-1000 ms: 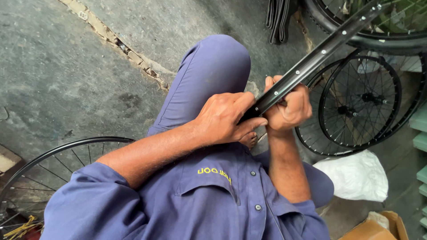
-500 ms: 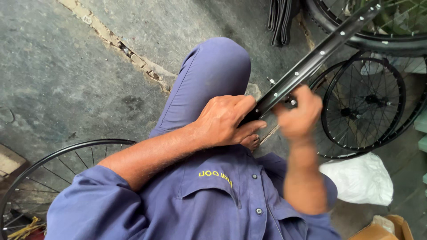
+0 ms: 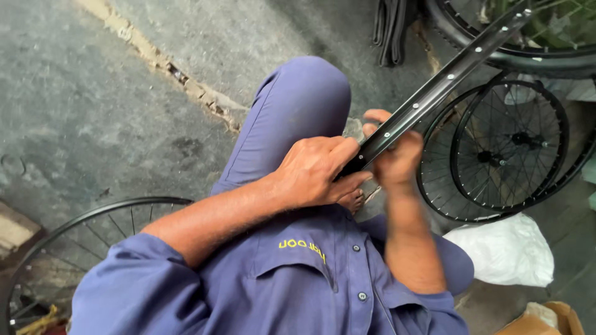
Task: The person assembles a bicycle wheel by hand, inserting metal spokes into the rim one at a time and threading small nuts onto them.
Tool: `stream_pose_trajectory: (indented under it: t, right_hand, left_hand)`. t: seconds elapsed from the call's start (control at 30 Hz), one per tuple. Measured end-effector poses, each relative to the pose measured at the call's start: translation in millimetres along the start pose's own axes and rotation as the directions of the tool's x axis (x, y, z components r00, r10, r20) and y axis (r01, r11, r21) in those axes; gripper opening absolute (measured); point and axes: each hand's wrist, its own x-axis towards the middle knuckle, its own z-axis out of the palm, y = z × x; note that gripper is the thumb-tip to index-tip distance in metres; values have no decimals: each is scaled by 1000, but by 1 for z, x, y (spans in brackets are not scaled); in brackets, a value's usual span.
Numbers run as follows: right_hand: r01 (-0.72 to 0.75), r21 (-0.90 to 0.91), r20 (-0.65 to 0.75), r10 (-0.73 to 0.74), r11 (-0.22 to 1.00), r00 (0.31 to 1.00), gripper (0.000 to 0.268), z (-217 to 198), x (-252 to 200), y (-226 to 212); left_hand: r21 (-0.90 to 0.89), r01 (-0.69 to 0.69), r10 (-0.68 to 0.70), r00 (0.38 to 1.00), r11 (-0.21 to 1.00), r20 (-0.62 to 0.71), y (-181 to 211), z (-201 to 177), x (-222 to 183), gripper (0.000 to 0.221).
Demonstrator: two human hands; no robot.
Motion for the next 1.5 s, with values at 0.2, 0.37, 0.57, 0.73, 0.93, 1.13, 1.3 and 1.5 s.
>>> stream_pose_trajectory:
  t: [0.2,0.37,0.57,0.73,0.93,1.13,1.3,1.5]
  right_hand:
    - [-515,476,524,240,713,817,46,-53,19,4]
    - [-5,-132,-186,-20,991,982,31,6,-9,-10]
    - [-28,112,-103,40,993,994,24,-18,-16,8]
    - [-353,625,201,294,696,934,27,-40,-1,-5]
    - [-356,458,349,204,814,915,13,-36,5,-11]
    - [-296,648,214,205,702,955,23,-35,-2,2]
    - [-183,576,164,107,796,981,26,-41,-7,17]
    - [-362,650,266,245,668,932,24,-34,5,3]
  left_hand:
    - [-34,25,-24,1000,999,14,-3,-1,1,38]
    - [-33,34,-32,999,999,37,-1,-3,0,37]
    - [-41,24,-23,999,999,29,0,-4,0,36]
    - [-31,17,-16,999,999,36,0,-1,-1,36]
    - [-35,26,-26,999,999,25,-1,-2,-2,34]
    - [-30,20,-19,999,999,30,-1,-2,0,35]
    - [-33,22,-22,1000,999,-3,-2,-1,1,34]
    - [-43,27,-26,999,999,18,0,-1,0,35]
